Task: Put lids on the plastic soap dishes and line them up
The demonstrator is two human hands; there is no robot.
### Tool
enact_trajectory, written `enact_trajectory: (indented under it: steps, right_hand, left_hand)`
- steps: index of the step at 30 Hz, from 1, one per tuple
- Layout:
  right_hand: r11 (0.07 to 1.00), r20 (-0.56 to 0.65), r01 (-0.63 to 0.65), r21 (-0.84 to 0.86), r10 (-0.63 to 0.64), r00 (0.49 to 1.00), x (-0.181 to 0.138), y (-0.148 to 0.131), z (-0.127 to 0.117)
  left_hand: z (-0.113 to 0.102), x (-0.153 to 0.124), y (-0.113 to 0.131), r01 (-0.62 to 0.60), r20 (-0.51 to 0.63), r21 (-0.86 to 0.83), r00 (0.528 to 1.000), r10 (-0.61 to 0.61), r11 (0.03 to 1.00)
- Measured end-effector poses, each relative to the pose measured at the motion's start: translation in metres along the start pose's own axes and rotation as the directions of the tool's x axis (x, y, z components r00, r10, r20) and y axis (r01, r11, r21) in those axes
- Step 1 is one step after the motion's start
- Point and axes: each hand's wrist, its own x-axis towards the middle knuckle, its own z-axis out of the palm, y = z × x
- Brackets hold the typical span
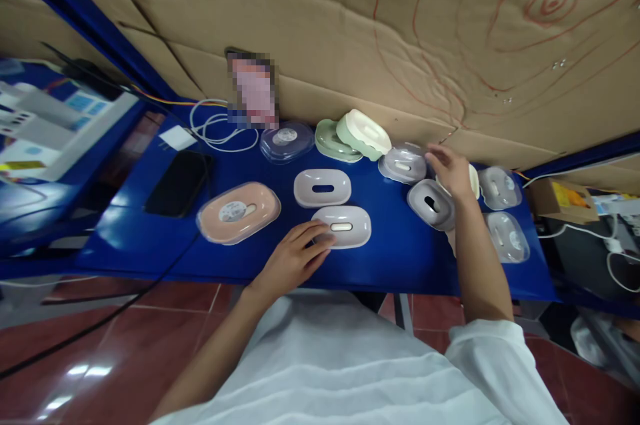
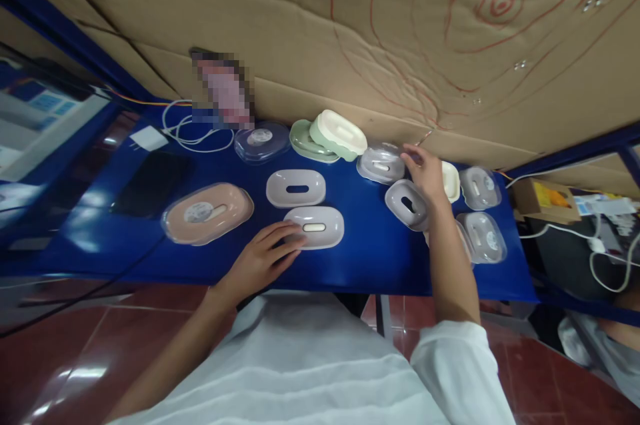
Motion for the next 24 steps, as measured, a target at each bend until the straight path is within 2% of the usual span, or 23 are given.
enact_trajectory:
  steps: [3, 6, 8, 10, 13, 16, 18, 20, 24]
  right_hand:
    - [0.997, 0.067, 0.063, -0.048, -0.060, 0.996, 0.001, -0.001, 0.003]
    - [0.998, 0.151, 0.065, -0.027, -0.060, 0.987, 0.004, -0.004, 0.005]
    - [0.998, 0.114, 0.055, -0.010, -0.053, 0.992, 0.005, -0.009, 0.004]
    - [0.996, 0.024, 0.085, -0.039, -0.084, 0.996, 0.003, -0.017, -0.002]
    - [0.965, -0.087, 0.168, -0.200, -0.188, 0.978, -0.015, -0.040, -0.016]
    - [0.924, -0.164, 0.150, -0.351, -0.218, 0.962, -0.057, -0.072, -0.028]
    - [0.939, -0.248, 0.107, -0.328, -0.195, 0.949, -0.096, -0.090, -0.027]
    - [0.963, -0.282, 0.117, -0.241, -0.185, 0.941, -0.138, -0.104, -0.015]
    - [0.984, -0.147, 0.174, -0.043, -0.179, 0.973, -0.202, -0.118, 0.034]
  left_hand:
    - [0.001, 0.000, 0.000, 0.010, -0.005, -0.005, 1.000, -0.010, 1.000]
    - [0.001, -0.001, 0.000, 0.017, -0.008, -0.013, 1.000, -0.017, 1.000]
    - [0.002, -0.001, -0.001, 0.018, -0.002, -0.020, 1.000, -0.018, 1.000]
    - [0.001, -0.001, -0.001, 0.022, 0.006, -0.031, 1.000, -0.022, 0.999]
    - [0.000, 0.000, 0.001, 0.030, 0.007, -0.034, 1.000, -0.029, 0.999]
    - [-0.002, -0.002, 0.003, 0.049, 0.019, 0.021, 0.999, -0.049, 0.999]
    - [-0.003, -0.004, 0.004, 0.087, 0.005, 0.065, 0.996, -0.088, 0.994]
    - [-0.001, -0.006, 0.003, 0.144, -0.028, 0.059, 0.989, -0.142, 0.988]
    - [0.003, -0.009, -0.001, 0.213, -0.031, -0.024, 0.976, -0.213, 0.977]
